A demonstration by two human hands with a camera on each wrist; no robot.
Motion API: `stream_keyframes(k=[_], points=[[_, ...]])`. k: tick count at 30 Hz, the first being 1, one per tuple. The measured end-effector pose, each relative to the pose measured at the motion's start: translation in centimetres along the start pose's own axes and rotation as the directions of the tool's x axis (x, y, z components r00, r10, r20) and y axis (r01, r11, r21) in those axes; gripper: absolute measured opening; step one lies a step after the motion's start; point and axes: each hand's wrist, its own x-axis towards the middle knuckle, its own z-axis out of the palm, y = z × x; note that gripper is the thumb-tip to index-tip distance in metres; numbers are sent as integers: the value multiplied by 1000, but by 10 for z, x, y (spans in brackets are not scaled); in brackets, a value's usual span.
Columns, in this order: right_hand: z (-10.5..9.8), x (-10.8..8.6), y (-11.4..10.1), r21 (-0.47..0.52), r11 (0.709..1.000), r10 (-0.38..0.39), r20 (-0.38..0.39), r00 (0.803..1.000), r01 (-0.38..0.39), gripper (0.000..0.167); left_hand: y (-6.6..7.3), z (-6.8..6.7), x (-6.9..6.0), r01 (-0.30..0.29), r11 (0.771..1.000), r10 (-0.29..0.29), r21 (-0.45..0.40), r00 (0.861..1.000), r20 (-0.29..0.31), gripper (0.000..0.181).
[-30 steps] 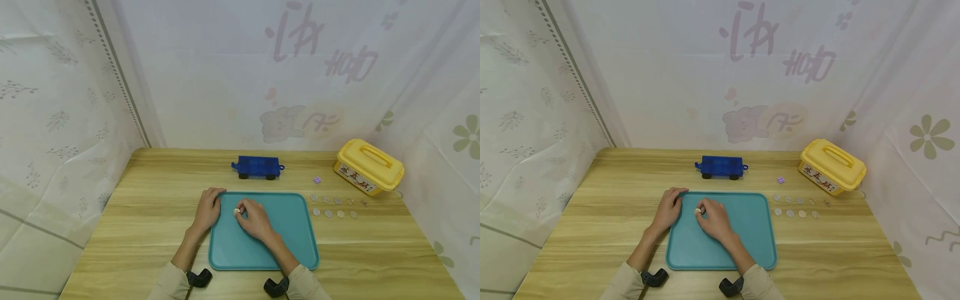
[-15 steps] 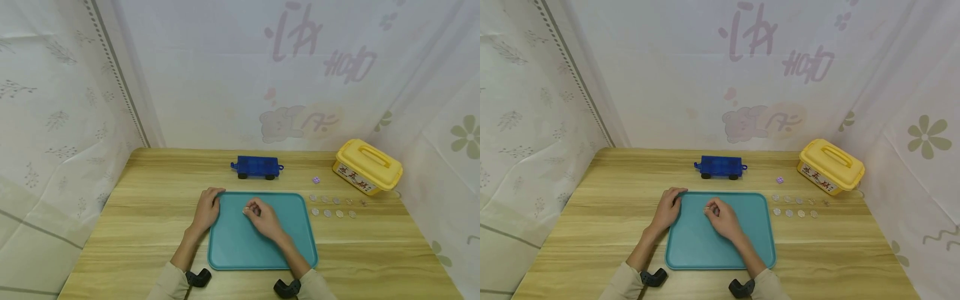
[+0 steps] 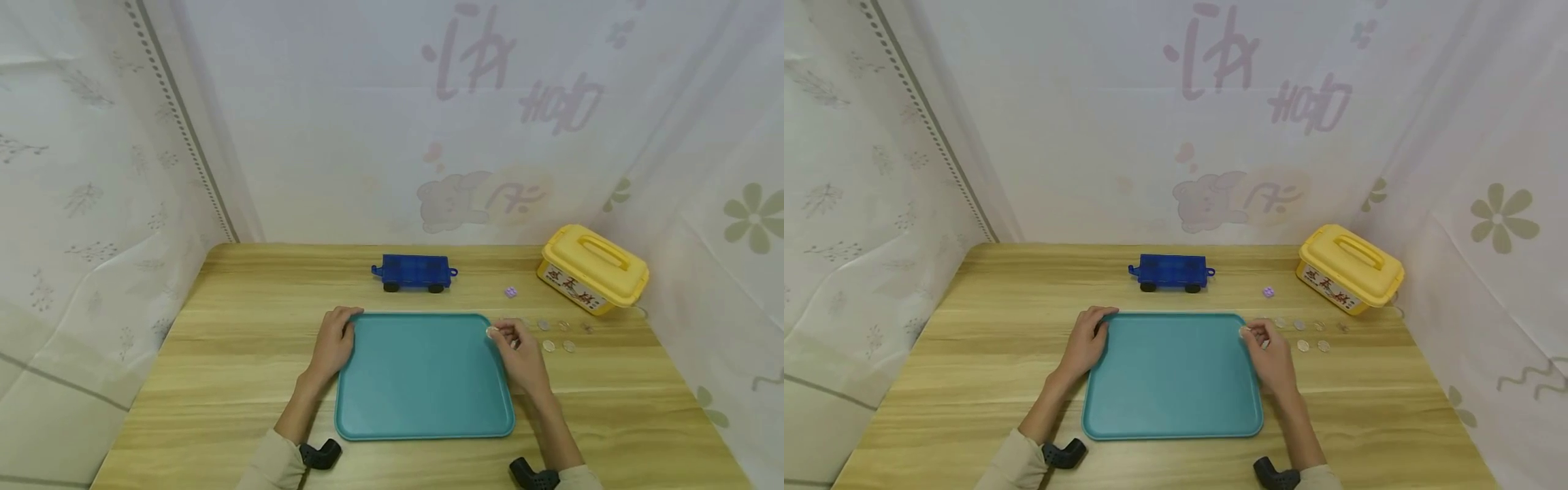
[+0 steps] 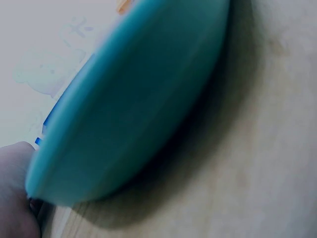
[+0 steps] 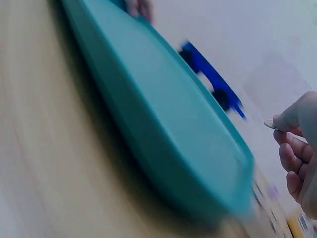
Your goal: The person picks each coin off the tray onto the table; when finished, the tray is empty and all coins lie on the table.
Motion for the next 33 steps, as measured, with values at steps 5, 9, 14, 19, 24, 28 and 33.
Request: stream_keyframes(k=[5, 9, 14, 19, 24, 28, 33], points=[[-40, 1, 30, -27, 991, 125, -130, 984, -130, 26, 1, -1, 0, 8, 1000, -8, -7, 1000, 11, 33], [-70, -4, 52, -58, 964, 243, -221, 944, -261, 32, 2, -2, 1, 19, 1000, -19, -14, 999, 26, 33], [-96, -7, 72, -76, 943, 281, -344, 896, -325, 32, 1, -1, 1, 23, 1000, -23, -18, 999, 26, 33], [-105, -6, 82, -111, 931, 280, -392, 877, -347, 29, 2, -1, 0, 5, 1000, -5, -15, 1000, 7, 34], [-108, -3, 89, -176, 923, 242, -424, 873, -342, 25, 1, -1, 0, 10, 1000, -10, -18, 1000, 12, 33], [-109, -1, 91, -267, 905, 191, -438, 879, -330, 24, 1, -1, 0, 24, 999, -23, -22, 1000, 18, 33], [-109, 1, 91, -391, 886, 66, -421, 905, -247, 21, 0, -2, 0, 21, 1000, -20, -21, 1000, 21, 33]])
